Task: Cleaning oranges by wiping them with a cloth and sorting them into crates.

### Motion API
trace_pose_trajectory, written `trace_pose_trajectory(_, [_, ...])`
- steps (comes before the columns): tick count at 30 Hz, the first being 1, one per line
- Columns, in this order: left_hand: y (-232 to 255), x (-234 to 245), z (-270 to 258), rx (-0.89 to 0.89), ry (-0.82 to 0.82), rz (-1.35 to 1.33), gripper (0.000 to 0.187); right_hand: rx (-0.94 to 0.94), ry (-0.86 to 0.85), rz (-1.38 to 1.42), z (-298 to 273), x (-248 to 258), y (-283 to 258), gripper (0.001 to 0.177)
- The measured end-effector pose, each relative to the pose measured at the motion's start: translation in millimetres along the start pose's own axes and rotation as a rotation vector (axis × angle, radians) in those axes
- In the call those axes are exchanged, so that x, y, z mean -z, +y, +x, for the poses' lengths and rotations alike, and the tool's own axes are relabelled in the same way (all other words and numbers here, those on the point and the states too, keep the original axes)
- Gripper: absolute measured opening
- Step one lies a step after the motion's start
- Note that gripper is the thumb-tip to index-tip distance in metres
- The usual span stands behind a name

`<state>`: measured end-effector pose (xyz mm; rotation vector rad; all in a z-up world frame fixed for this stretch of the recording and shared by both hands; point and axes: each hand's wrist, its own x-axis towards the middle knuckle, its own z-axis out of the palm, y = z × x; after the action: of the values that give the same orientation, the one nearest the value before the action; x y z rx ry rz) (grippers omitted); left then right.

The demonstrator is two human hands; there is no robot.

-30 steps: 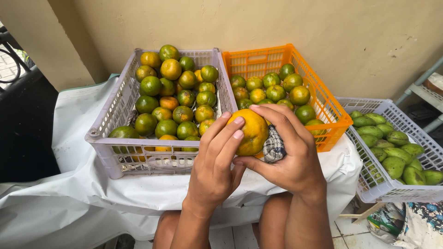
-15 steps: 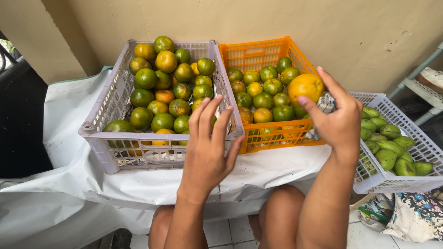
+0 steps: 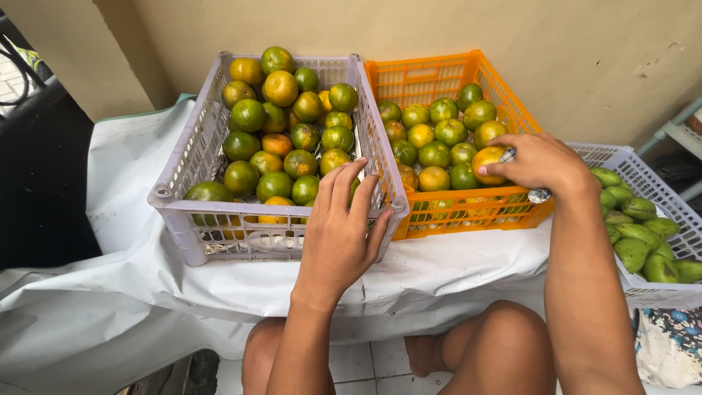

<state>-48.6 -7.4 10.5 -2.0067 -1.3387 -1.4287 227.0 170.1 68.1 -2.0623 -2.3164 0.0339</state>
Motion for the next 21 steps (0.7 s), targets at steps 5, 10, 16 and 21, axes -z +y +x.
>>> trace_pose_trajectory(5, [-1, -2, -2, -0.017, 0.014, 0.039, 0.040, -0.004, -0.017, -0.035, 4, -7, 0, 0.069])
trace_pose_trajectory(10, [-2, -2, -5, -0.047, 0.016, 0.057, 0.032, 0.035, -0.029, -0.137, 17, -16, 4, 0.079])
trace_pose_trajectory(16, [-8, -4, -8, -0.108, -0.018, 0.123, 0.028, 0.053, -0.087, 0.060, 12, 9, 12, 0.068])
trace_pose_trajectory(21, [-10, -5, -10, -0.124, -0.022, 0.146, 0.021, 0.016, -0.204, -0.210, 17, 25, 14, 0.056])
